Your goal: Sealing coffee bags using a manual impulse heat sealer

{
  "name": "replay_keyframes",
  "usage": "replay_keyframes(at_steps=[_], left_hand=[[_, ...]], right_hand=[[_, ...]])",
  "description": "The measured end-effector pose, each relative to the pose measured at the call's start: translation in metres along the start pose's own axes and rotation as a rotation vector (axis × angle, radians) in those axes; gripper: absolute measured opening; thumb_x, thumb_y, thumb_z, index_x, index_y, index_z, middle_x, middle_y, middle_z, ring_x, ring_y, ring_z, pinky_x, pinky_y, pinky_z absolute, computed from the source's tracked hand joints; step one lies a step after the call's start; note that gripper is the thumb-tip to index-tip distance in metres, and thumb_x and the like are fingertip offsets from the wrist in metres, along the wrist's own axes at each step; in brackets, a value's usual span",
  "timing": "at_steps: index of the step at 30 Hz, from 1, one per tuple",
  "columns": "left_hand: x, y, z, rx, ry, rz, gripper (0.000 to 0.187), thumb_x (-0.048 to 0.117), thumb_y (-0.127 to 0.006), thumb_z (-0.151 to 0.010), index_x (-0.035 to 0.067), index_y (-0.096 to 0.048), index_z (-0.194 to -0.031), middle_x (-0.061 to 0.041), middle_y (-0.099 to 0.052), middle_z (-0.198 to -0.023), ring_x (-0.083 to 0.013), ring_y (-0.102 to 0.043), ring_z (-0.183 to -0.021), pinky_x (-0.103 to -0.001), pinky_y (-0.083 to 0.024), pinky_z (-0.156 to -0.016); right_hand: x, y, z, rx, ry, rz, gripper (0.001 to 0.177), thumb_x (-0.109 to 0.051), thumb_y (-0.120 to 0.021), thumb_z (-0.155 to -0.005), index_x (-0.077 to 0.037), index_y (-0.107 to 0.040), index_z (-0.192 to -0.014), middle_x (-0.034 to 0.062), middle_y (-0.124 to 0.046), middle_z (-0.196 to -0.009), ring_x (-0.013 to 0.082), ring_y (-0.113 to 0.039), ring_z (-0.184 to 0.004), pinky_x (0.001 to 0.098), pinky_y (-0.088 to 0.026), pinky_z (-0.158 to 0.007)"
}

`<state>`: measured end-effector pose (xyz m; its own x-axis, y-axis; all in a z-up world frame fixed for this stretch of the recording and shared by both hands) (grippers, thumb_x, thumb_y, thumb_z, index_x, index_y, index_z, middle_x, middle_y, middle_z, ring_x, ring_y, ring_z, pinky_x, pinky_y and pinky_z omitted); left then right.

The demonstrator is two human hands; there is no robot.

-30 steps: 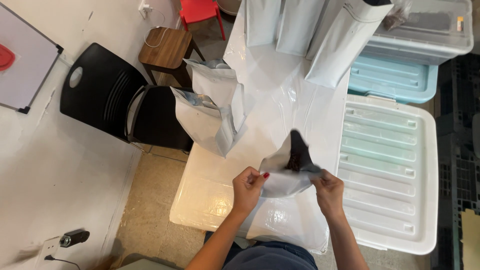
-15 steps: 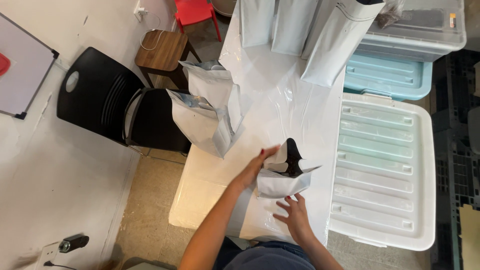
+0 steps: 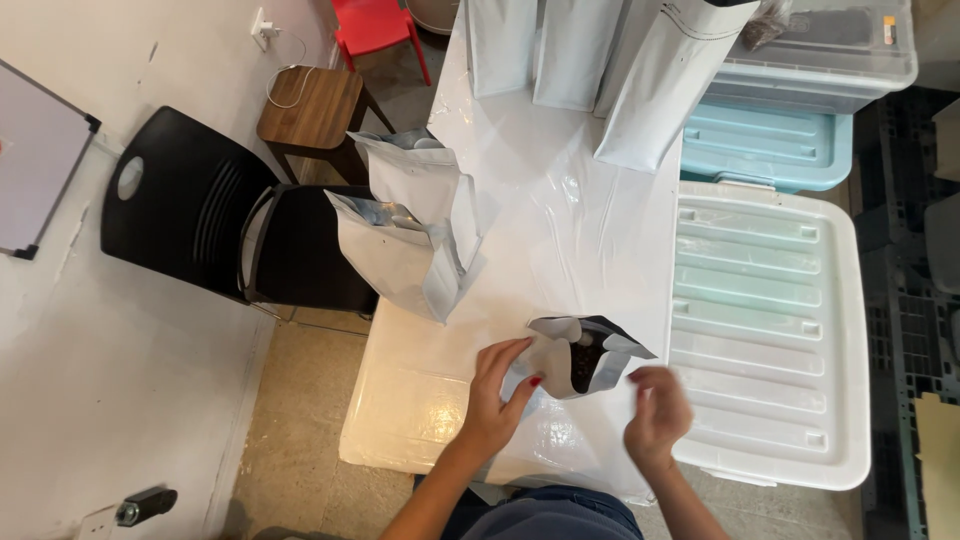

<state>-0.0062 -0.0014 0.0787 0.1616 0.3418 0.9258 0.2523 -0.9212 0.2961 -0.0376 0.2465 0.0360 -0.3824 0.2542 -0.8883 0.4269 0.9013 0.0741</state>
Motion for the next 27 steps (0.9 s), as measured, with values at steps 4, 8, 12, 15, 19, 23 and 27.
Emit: replay_keyframes(at_steps=[4,8,12,15,19,23,27], left_hand=[[-0.008,-0.016,-0.018,0.002,0.022,0.169,0.02,0.008,-0.079,-0.084,0.005,-0.072,-0.103,-0.01,-0.074,-0.105,-0.0226,-0.069,-0.101,-0.033,-0.056,-0.092],[-0.011,-0.023,-0.025,0.133,0.085,0.263,0.008,0.0,-0.075,-0.086,0.005,-0.073,-0.081,-0.005,-0.078,-0.084,-0.0118,-0.071,-0.08,-0.025,-0.057,-0.072],[-0.006,-0.011,-0.018,0.2,0.097,0.282,0.011,-0.001,-0.073,-0.088,0.002,-0.071,-0.078,-0.004,-0.072,-0.075,-0.0099,-0.064,-0.074,-0.025,-0.055,-0.069],[-0.028,-0.013,-0.002,0.195,0.237,0.413,0.028,0.003,-0.076,-0.091,0.006,-0.057,-0.071,0.002,-0.049,-0.06,-0.0057,-0.041,-0.059,-0.023,-0.033,-0.054],[-0.054,-0.018,0.014,0.249,0.333,0.514,0.019,-0.005,-0.071,-0.088,0.006,-0.061,-0.075,-0.002,-0.058,-0.065,-0.0089,-0.055,-0.064,-0.027,-0.055,-0.071],[-0.025,-0.001,0.001,0.208,0.336,0.374,0.019,0.013,-0.078,-0.091,0.007,-0.063,-0.082,0.002,-0.057,-0.071,-0.0077,-0.053,-0.067,-0.022,-0.046,-0.062],[-0.008,-0.004,-0.023,0.202,0.136,0.136,0.098,0.022,-0.1,-0.061,0.002,-0.04,-0.136,-0.02,-0.051,-0.134,-0.0371,-0.047,-0.132,-0.054,-0.033,-0.113]], right_hand=[[-0.026,-0.015,0.006,-0.387,0.091,0.34,0.026,-0.018,-0.076,-0.088,-0.006,-0.065,-0.108,0.0075,-0.066,-0.106,0.0181,-0.063,-0.085,0.0299,-0.051,-0.078],[-0.033,-0.031,-0.016,-0.379,-0.092,0.234,0.004,-0.001,-0.071,-0.091,-0.005,-0.073,-0.089,0.0024,-0.072,-0.088,0.0145,-0.067,-0.083,0.0285,-0.052,-0.076],[-0.018,-0.024,-0.028,-0.333,-0.129,0.038,0.007,0.005,-0.072,-0.091,-0.001,-0.074,-0.094,0.0077,-0.072,-0.091,0.014,-0.064,-0.084,0.0268,-0.051,-0.073],[0.011,-0.016,-0.028,-0.329,-0.434,-0.036,0.023,0.0,-0.072,-0.094,-0.007,-0.062,-0.075,-0.0036,-0.053,-0.074,0.0066,-0.045,-0.072,0.0225,-0.034,-0.062],[0.018,-0.017,-0.019,-0.429,-0.676,0.001,0.027,0.009,-0.057,-0.085,0.0,-0.08,-0.096,0.0044,-0.072,-0.078,0.0119,-0.05,-0.061,0.0258,-0.037,-0.055],[0.034,-0.028,-0.036,-0.456,-0.546,-0.149,0.025,0.01,-0.077,-0.081,-0.002,-0.064,-0.099,0.0109,-0.068,-0.101,0.0207,-0.068,-0.096,0.0307,-0.061,-0.083],[-0.005,-0.056,-0.079,-0.749,-0.231,-0.018,0.123,-0.006,-0.1,-0.047,-0.004,-0.036,-0.153,0.0186,-0.049,-0.146,0.0382,-0.049,-0.13,0.0465,-0.046,-0.1]])
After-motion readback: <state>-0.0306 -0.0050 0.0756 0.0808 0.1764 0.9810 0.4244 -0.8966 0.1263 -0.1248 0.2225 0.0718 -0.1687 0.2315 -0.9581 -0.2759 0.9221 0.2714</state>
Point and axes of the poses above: each hand's wrist, its own z-axis away from the middle knuckle, its own y-axis out of the back of the hand, x = y × z, the point moved 5 cm from there along -z, towards the middle knuckle
